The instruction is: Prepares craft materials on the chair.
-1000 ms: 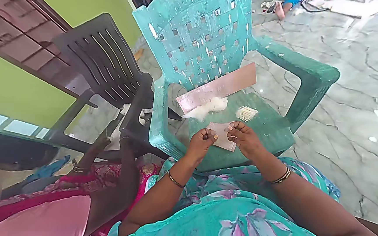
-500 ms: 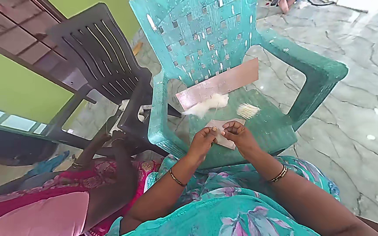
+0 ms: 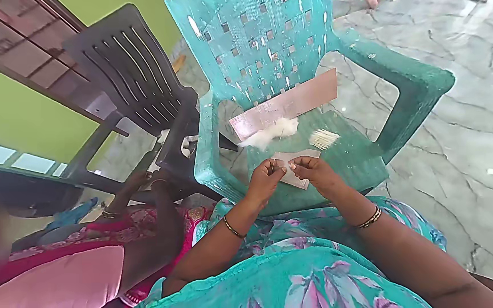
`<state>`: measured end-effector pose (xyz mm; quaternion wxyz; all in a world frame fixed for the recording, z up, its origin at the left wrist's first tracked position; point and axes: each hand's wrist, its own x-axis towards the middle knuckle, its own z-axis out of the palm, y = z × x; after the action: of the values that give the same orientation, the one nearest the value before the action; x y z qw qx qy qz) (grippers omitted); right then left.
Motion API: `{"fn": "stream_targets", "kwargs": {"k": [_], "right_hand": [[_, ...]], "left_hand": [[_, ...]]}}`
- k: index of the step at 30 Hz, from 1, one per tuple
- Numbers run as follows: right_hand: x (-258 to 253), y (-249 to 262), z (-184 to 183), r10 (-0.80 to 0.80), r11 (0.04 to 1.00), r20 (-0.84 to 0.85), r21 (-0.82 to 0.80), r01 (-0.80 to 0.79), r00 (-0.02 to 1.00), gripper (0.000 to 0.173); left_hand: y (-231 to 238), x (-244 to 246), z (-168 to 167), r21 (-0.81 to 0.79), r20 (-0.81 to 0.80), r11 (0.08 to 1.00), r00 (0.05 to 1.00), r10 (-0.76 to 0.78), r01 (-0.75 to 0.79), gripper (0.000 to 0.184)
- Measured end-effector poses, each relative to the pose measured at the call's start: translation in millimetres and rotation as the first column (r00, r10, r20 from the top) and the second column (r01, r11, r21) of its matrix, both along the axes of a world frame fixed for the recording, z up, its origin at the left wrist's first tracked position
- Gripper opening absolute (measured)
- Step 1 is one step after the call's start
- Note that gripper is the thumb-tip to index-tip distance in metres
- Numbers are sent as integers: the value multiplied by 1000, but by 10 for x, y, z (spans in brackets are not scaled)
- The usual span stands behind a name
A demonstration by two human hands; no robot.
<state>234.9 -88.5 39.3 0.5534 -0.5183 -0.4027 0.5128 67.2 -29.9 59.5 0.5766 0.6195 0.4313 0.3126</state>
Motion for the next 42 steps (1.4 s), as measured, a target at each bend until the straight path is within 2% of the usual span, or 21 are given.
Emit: {"fn": "stream_targets", "kwargs": {"k": [2, 5, 8, 10, 11, 12, 14, 16, 23, 30, 34, 39, 42], "right_hand": [[-21, 3, -20, -38, 999, 28, 3, 37, 999, 5], [18, 12, -59, -75, 997, 33, -3, 75, 997, 9], [39, 12, -52, -34, 999, 25, 3, 34, 999, 8], [33, 6, -27, 18, 1000, 39, -1, -18, 999, 14], [30, 15, -40, 28, 1000, 59, -2, -28, 998, 11], [27, 25, -58, 19, 1000, 83, -2, -19, 996, 5], [31, 25, -73, -11, 1000, 118, 5, 11, 993, 8], [51, 24, -71, -32, 999, 128, 3, 32, 991, 8], [82, 56, -77, -49, 999, 46, -13, 50, 998, 8], [82, 99, -140, -64, 997, -20, -41, 64, 998, 12], [54, 150, -186, -22, 999, -9, -39, 22, 1000, 10], [53, 179, -191, -97, 995, -45, -43, 95, 994, 11], [71, 181, -188, -59, 996, -8, -63, 58, 998, 6]], "left_hand": [[-19, 7, 12, 5, -21, 1000, 1000, 3, -3, 13], [-26, 5, 28, 13, -62, 1000, 998, 15, -14, 17], [-26, 5, 44, 7, -57, 1000, 998, 14, -13, 17], [-21, 8, 49, 0, -42, 1000, 999, 6, -6, 16], [-16, 7, 41, -3, -30, 1000, 1000, 4, -4, 15], [-13, 3, 28, -7, -19, 1000, 1000, 3, -3, 14], [-13, -2, 14, -28, -8, 1000, 1000, 4, -4, 10], [-11, -8, -1, -69, -18, 998, 1000, -2, 1, 13], [0, -7, -29, -110, -63, 994, 998, -11, 4, 6], [32, -39, -114, -142, -32, 990, 999, 2, -7, 6], [53, -13, -129, -171, -3, 985, 1000, -15, 14, 10], [102, 4, -145, -151, -44, 988, 999, 23, -29, 11], [114, -10, -161, -159, -44, 987, 999, 16, -23, 10]]}}
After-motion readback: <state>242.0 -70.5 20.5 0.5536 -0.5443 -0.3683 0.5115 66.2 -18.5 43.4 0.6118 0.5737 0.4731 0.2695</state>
